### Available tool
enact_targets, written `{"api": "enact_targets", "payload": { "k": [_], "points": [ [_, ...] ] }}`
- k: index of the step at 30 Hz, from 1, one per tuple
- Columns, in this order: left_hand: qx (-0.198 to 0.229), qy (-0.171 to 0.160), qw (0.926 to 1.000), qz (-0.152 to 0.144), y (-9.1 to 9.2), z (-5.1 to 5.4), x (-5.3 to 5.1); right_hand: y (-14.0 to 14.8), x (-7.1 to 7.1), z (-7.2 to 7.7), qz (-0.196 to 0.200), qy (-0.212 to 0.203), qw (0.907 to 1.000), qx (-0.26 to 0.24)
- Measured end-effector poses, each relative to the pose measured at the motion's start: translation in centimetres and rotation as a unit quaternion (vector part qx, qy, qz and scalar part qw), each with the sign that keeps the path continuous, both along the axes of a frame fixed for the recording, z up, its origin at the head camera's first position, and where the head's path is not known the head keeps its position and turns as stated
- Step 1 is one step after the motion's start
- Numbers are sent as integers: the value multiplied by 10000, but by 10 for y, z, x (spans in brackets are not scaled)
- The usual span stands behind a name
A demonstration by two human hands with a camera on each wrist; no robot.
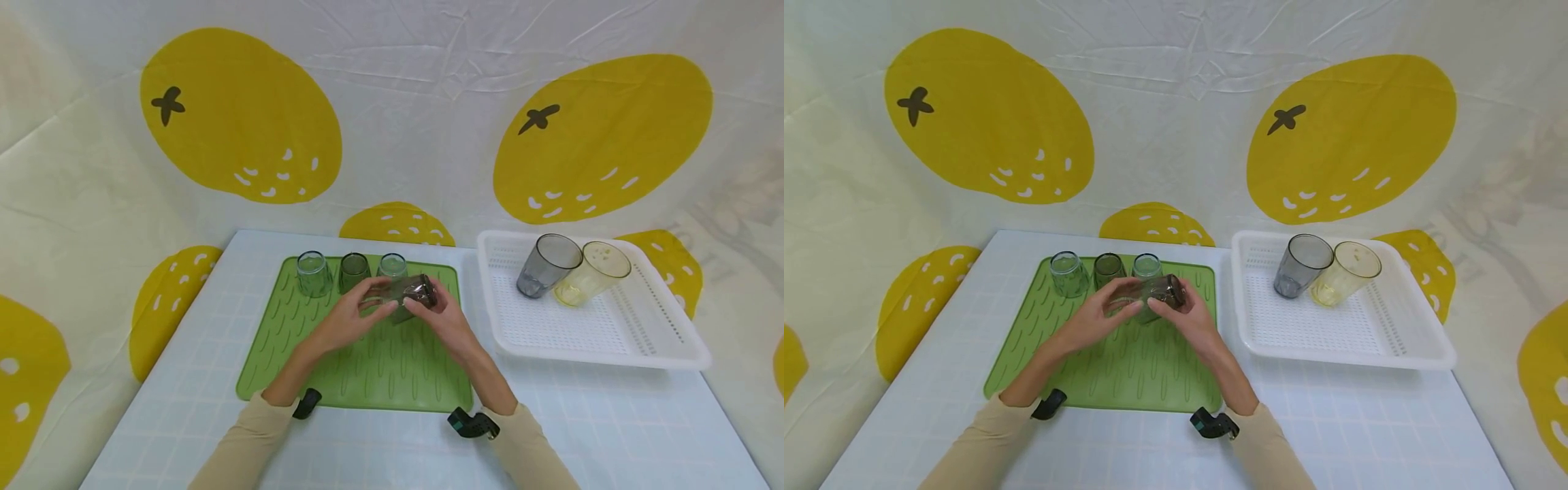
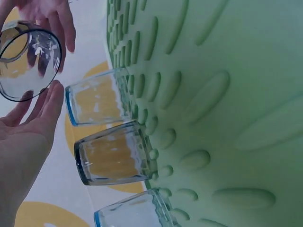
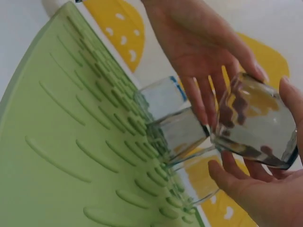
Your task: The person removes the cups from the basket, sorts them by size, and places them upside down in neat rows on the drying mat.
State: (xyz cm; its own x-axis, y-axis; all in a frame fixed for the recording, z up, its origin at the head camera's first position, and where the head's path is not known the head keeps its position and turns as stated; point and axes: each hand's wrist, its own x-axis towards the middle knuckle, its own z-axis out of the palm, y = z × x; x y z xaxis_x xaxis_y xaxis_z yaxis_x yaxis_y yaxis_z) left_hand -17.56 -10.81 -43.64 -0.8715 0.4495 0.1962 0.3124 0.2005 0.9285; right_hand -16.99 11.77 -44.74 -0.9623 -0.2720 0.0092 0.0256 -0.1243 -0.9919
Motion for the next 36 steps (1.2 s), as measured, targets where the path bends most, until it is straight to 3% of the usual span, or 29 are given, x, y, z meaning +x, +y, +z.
{"api": "enact_targets", "payload": {
  "k": [12,21,29,36],
  "points": [
    [-692,212,9973,-113,-5,-3,1,-12,-3,4,-159,331,9987,-359],
    [-556,309,9976,-283,-11,-8,-1,-12,-2,7,-33,436,9987,-249],
    [-780,544,9955,10,-29,-11,-2,-8,-5,5,-264,455,9984,195],
    [-949,841,9911,396,-53,-20,-7,-2,-9,3,-929,407,9908,897]
  ]
}}
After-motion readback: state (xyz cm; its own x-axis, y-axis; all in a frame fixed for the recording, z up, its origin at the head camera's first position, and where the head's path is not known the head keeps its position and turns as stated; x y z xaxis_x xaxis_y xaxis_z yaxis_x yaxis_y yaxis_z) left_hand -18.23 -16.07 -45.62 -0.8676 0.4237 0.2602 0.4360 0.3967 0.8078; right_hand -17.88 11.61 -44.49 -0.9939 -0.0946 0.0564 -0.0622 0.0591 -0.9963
